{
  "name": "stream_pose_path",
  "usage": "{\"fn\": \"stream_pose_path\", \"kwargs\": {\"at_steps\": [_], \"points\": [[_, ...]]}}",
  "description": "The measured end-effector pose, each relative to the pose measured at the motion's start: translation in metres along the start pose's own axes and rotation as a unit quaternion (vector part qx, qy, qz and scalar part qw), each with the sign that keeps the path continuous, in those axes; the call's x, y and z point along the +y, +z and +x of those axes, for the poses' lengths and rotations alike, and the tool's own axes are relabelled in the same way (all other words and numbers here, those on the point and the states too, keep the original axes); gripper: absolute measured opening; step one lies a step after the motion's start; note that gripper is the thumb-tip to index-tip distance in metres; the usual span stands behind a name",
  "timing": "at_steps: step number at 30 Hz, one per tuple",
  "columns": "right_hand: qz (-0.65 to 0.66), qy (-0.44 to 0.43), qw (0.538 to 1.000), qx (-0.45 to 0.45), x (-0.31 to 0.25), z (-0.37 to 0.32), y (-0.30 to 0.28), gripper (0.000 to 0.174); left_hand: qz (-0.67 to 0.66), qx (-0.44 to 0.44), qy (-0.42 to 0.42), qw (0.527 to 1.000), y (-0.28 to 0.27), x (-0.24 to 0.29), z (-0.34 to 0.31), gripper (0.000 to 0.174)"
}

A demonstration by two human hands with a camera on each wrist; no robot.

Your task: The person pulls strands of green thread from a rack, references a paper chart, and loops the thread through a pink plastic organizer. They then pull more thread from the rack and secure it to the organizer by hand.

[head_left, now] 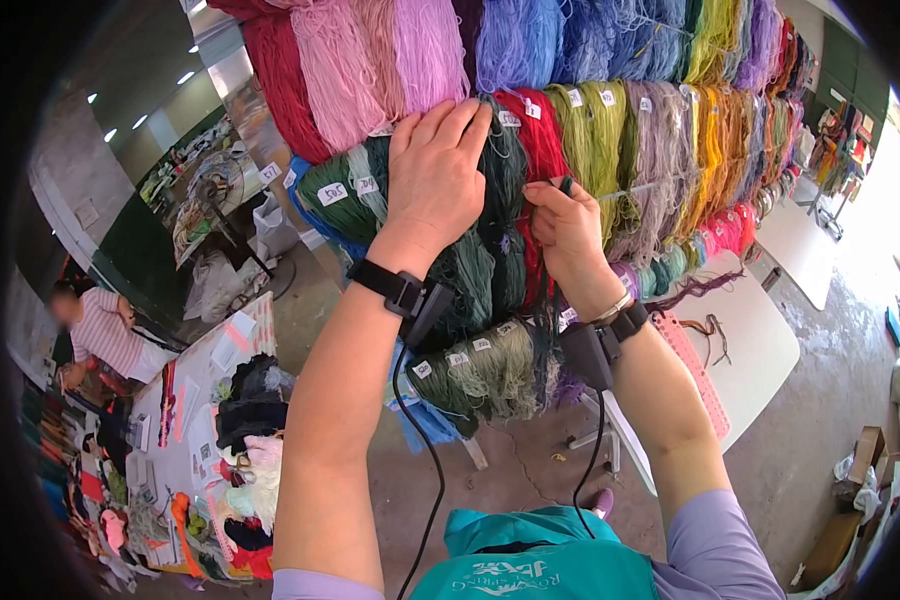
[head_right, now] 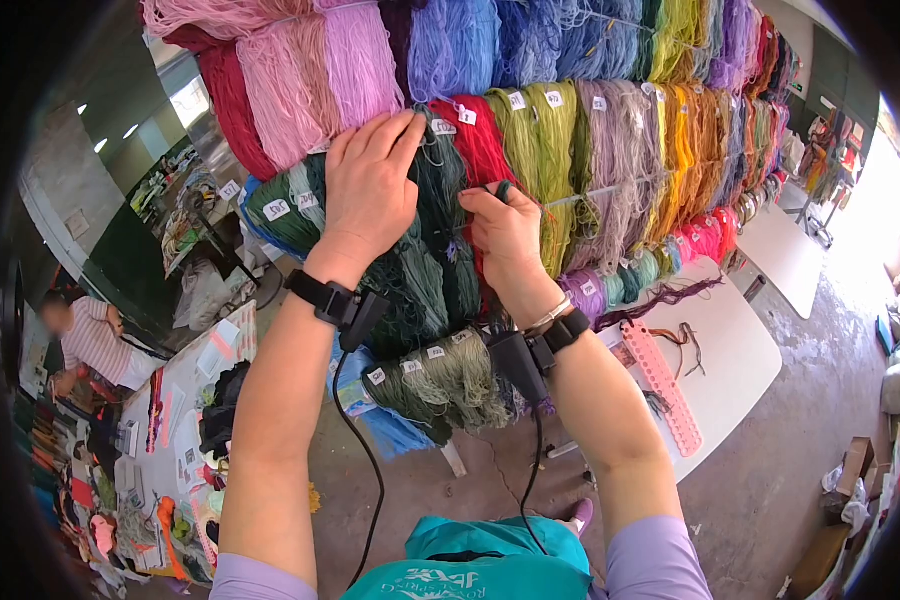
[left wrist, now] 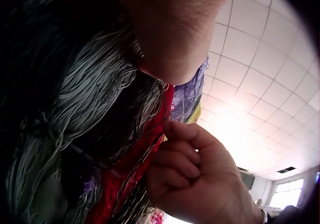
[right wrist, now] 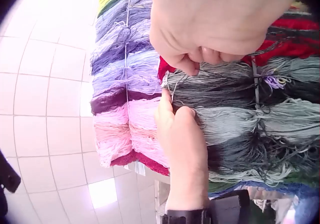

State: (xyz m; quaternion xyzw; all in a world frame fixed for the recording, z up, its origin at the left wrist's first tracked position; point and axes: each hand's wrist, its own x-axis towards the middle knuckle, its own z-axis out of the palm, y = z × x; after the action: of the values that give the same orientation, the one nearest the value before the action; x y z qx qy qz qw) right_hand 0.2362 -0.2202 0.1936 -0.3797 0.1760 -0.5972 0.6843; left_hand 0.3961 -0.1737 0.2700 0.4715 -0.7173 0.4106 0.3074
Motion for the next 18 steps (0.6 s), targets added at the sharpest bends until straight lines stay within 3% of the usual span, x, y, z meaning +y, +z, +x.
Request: {"fn": "stream_pose_path", "kwargs": {"at_steps": [18], "points": [[-0.120, -0.029, 0.992, 0.016, 0.004, -0.001, 0.007, 0.012, 0.008, 0.000, -0.002, 1.000, 0.001, 0.000, 0.000, 0.057]]}}
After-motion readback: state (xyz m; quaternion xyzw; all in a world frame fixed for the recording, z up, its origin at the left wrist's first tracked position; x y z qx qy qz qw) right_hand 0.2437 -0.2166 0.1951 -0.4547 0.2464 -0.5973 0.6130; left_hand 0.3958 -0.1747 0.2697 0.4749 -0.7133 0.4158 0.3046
